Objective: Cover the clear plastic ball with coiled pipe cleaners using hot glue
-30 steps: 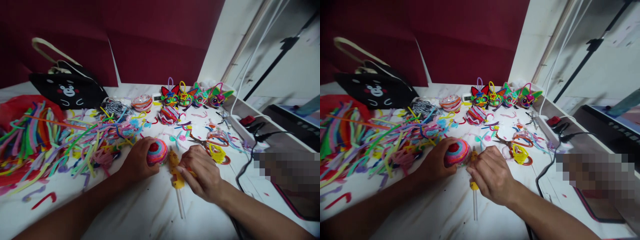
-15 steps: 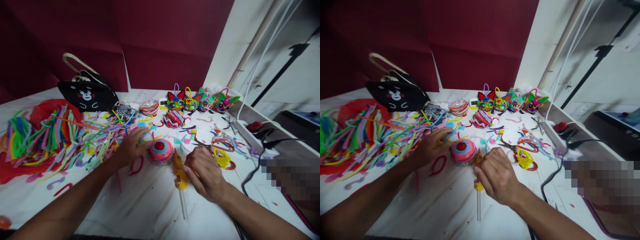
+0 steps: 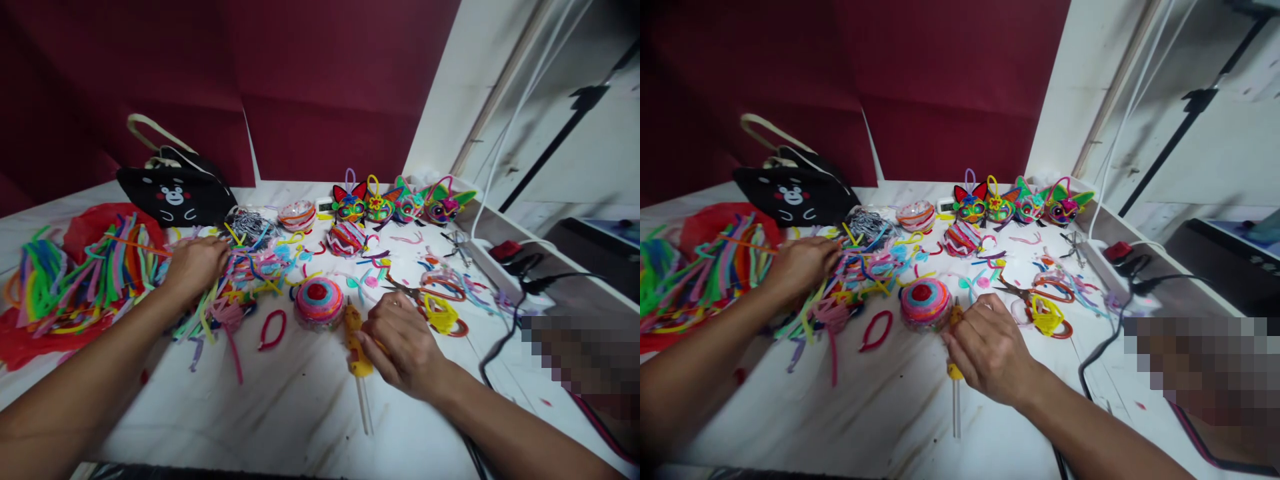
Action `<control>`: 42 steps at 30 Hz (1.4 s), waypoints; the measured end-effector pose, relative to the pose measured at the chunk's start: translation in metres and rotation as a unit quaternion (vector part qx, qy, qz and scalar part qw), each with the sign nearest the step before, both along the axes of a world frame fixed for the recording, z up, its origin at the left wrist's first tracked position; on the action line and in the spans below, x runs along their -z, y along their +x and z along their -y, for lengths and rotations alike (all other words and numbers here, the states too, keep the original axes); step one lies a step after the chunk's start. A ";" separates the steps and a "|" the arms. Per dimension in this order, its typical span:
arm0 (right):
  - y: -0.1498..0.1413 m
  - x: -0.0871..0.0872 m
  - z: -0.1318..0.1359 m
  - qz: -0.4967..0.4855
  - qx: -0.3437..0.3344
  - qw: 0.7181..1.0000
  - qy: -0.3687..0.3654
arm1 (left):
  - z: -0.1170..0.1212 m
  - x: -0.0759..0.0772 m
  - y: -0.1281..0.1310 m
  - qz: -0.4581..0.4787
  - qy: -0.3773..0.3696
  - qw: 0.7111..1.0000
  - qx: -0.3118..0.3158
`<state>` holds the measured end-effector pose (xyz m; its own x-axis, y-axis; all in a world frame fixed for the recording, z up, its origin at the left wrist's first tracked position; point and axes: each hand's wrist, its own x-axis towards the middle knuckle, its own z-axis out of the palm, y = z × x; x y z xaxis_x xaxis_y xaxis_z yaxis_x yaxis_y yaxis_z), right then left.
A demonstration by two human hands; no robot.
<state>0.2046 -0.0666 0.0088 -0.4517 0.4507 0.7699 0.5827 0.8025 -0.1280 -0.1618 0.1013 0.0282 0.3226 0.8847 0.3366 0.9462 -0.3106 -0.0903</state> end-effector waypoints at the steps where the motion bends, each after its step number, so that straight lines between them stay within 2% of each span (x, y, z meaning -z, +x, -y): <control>1: 0.000 0.000 0.000 0.002 0.001 1.000 0.001 | 0.001 -0.004 0.002 -0.007 0.016 1.000 -0.017; 4: 0.000 0.002 -0.001 0.008 0.004 1.000 0.000 | 0.007 -0.009 0.017 -0.014 0.046 0.999 -0.022; 6: 0.000 0.003 -0.002 0.010 0.004 1.000 -0.003 | 0.012 -0.005 0.033 -0.020 0.024 0.999 0.034; 8: 0.000 0.004 -0.002 0.016 0.002 1.000 -0.007 | 0.016 0.004 0.049 -0.017 -0.031 0.991 0.129; 10: 0.000 0.004 -0.002 0.020 0.001 1.000 -0.011 | 0.016 0.014 0.059 -0.021 -0.074 0.982 0.172; 13: 0.000 0.003 -0.002 0.023 -0.001 1.000 -0.015 | 0.004 0.023 0.058 -0.017 -0.088 0.983 0.163; 15: 0.001 0.003 -0.002 0.025 -0.002 1.000 -0.013 | -0.010 0.023 0.049 -0.008 -0.082 0.987 0.139; 21: 0.001 0.004 -0.001 0.030 0.005 0.999 -0.013 | -0.048 0.007 0.024 0.027 -0.051 0.997 0.058; 27: 0.000 0.005 -0.002 0.038 0.003 0.999 -0.017 | -0.064 -0.006 0.016 0.035 -0.014 0.999 0.022; 30: 0.000 0.005 -0.002 0.044 0.002 0.999 -0.018 | -0.063 -0.006 0.019 0.022 -0.013 0.999 0.045; 38: 0.000 0.006 -0.002 0.047 0.005 0.999 -0.021 | -0.048 -0.012 0.040 -0.037 -0.075 0.973 0.216; 40: 0.000 0.006 -0.002 0.049 0.003 0.999 -0.022 | -0.044 -0.011 0.045 -0.038 -0.097 0.967 0.231; 42: -0.001 0.006 -0.002 0.051 0.001 0.998 -0.022 | -0.040 -0.008 0.049 -0.020 -0.106 0.970 0.219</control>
<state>0.2039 -0.0649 0.0032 -0.5261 0.4850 0.6985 0.5966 0.7959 -0.1033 -0.1127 0.1413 0.0358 0.6914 0.7084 0.1418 0.7170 -0.6969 -0.0146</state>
